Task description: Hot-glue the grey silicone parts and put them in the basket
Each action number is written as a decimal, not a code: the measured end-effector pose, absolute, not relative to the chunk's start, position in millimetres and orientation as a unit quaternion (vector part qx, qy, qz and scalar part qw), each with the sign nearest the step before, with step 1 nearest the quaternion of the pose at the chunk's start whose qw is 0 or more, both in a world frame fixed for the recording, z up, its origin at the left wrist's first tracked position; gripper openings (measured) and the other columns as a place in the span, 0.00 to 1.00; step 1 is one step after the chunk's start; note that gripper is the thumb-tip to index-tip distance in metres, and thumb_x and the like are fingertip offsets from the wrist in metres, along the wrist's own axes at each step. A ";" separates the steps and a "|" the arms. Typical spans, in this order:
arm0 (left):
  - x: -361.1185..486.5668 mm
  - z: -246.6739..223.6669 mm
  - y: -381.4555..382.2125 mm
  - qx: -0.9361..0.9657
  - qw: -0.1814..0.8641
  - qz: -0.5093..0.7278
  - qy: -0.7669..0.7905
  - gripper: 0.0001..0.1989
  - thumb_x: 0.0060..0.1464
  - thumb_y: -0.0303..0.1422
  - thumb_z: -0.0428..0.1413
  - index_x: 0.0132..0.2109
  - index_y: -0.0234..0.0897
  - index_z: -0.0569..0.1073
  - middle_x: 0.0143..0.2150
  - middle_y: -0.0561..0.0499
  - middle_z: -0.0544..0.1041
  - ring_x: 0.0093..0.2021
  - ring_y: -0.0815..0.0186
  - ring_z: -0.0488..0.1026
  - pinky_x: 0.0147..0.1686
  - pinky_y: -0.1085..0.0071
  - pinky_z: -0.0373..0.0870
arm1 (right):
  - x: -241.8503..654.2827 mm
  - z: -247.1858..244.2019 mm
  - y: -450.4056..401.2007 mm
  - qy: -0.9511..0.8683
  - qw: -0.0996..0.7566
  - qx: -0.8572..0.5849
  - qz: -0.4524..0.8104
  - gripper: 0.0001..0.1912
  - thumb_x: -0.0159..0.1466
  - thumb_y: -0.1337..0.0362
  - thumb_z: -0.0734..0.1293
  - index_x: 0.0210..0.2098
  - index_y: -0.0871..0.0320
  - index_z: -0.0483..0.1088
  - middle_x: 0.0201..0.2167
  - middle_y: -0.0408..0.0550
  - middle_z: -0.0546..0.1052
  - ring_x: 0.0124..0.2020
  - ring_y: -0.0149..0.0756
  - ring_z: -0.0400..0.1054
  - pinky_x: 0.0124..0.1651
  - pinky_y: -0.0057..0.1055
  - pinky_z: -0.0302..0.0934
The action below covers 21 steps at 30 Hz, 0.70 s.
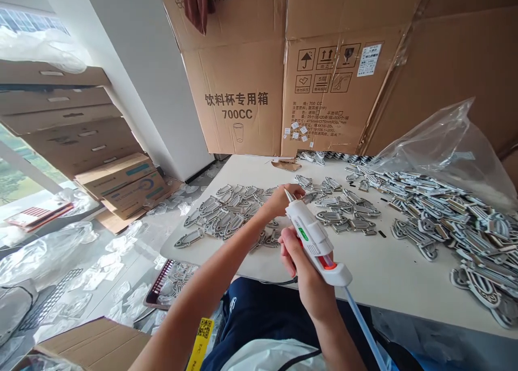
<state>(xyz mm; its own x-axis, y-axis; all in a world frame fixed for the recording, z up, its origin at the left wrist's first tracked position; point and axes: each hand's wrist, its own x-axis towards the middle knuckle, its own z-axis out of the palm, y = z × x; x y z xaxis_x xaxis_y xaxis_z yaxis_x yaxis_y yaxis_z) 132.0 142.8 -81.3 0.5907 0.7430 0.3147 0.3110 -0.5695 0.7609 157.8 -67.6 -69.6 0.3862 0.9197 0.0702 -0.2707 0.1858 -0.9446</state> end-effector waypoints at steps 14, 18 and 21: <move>0.6 -41.0 61.2 0.597 0.457 0.551 0.364 0.14 0.55 0.39 0.77 0.46 0.42 0.86 0.48 0.46 0.88 0.50 0.58 0.85 0.55 0.61 0.85 | 142.3 -73.3 -59.3 -0.409 0.642 -0.474 0.443 0.26 0.73 0.40 0.75 0.33 0.56 0.76 0.25 0.41 0.69 0.26 0.31 0.57 0.26 0.32 0.50; -7.5 -37.4 61.3 0.560 0.435 0.584 0.395 0.18 0.52 0.37 0.78 0.50 0.44 0.87 0.46 0.47 0.89 0.48 0.59 0.86 0.53 0.61 0.88 | 136.1 -71.8 -58.3 -0.414 0.633 -0.492 0.432 0.29 0.71 0.37 0.76 0.30 0.54 0.72 0.24 0.41 0.68 0.26 0.34 0.57 0.25 0.31 0.51; -12.0 -29.5 53.1 0.575 0.445 0.566 0.389 0.21 0.52 0.37 0.78 0.53 0.44 0.88 0.45 0.46 0.89 0.49 0.56 0.87 0.53 0.58 0.89 | 137.0 -69.5 -59.0 -0.414 0.614 -0.511 0.436 0.31 0.70 0.35 0.76 0.28 0.54 0.73 0.21 0.38 0.62 0.23 0.32 0.51 0.24 0.32 0.47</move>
